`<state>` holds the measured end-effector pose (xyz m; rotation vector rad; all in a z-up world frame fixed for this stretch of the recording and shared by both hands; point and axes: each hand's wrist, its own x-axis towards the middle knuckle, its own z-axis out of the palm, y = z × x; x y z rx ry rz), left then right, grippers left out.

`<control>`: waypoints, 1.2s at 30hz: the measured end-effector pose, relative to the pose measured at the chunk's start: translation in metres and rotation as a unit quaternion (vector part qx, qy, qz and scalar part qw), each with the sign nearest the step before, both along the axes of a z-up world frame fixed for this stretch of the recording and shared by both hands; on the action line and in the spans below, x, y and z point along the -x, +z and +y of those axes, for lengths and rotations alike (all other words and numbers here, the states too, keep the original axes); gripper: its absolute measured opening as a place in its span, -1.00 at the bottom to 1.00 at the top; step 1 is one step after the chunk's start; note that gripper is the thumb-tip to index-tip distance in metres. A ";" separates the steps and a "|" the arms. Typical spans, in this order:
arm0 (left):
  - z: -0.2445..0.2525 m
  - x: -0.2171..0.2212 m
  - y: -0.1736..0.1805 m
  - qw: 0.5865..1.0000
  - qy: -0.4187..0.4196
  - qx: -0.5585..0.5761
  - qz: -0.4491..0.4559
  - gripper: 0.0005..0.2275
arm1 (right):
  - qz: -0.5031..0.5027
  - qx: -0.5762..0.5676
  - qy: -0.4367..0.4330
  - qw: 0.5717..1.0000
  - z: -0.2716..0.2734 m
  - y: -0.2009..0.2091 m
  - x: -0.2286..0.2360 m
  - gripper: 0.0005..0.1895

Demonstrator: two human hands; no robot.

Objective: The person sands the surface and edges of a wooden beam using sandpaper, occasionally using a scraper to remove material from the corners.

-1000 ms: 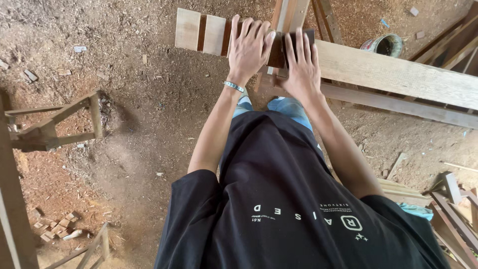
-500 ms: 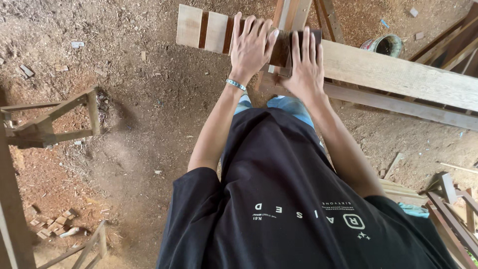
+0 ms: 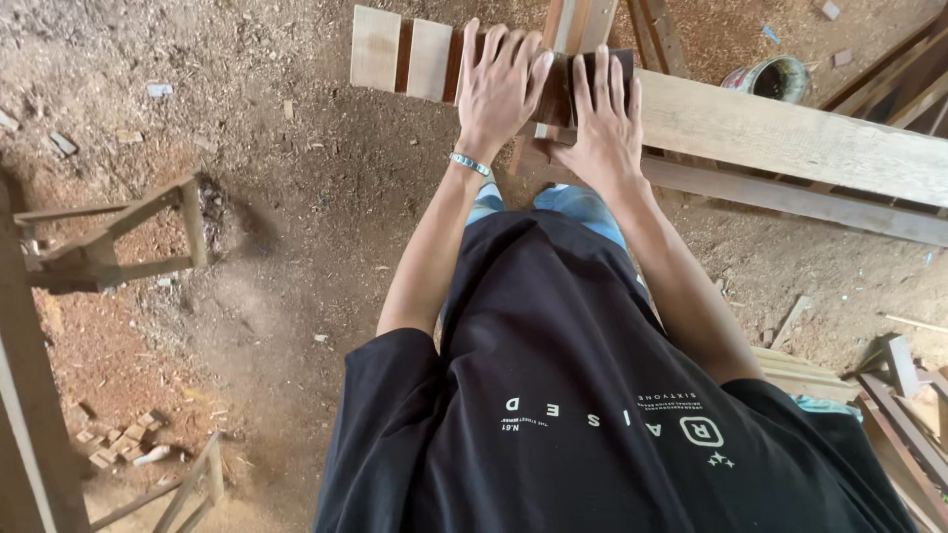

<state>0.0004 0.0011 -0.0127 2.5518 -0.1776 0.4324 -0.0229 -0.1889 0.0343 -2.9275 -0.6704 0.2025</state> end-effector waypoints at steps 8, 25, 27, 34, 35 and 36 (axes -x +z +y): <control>0.002 -0.004 0.003 1.000 -0.013 0.008 0.008 -0.65 | 0.031 0.007 0.014 0.999 -0.011 0.017 0.029 0.35; 0.000 -0.007 0.000 1.000 -0.008 -0.003 -0.006 -0.64 | 0.044 0.040 0.031 0.998 -0.007 0.011 0.030 0.24; -0.001 0.006 0.002 1.000 -0.008 0.000 -0.003 -0.64 | 0.033 0.037 0.037 0.998 -0.002 0.003 0.020 0.20; -0.001 0.003 0.022 0.998 -0.010 -0.020 0.060 -0.64 | -0.003 -0.100 0.068 0.993 -0.013 -0.001 0.011 0.09; -0.001 0.003 0.023 0.995 -0.014 -0.027 0.097 -0.63 | 0.021 -0.130 0.072 0.989 -0.019 0.000 0.007 0.11; 0.002 0.005 0.023 0.999 -0.031 -0.026 0.026 -0.55 | 0.045 -0.161 0.077 0.983 -0.024 0.001 0.004 0.13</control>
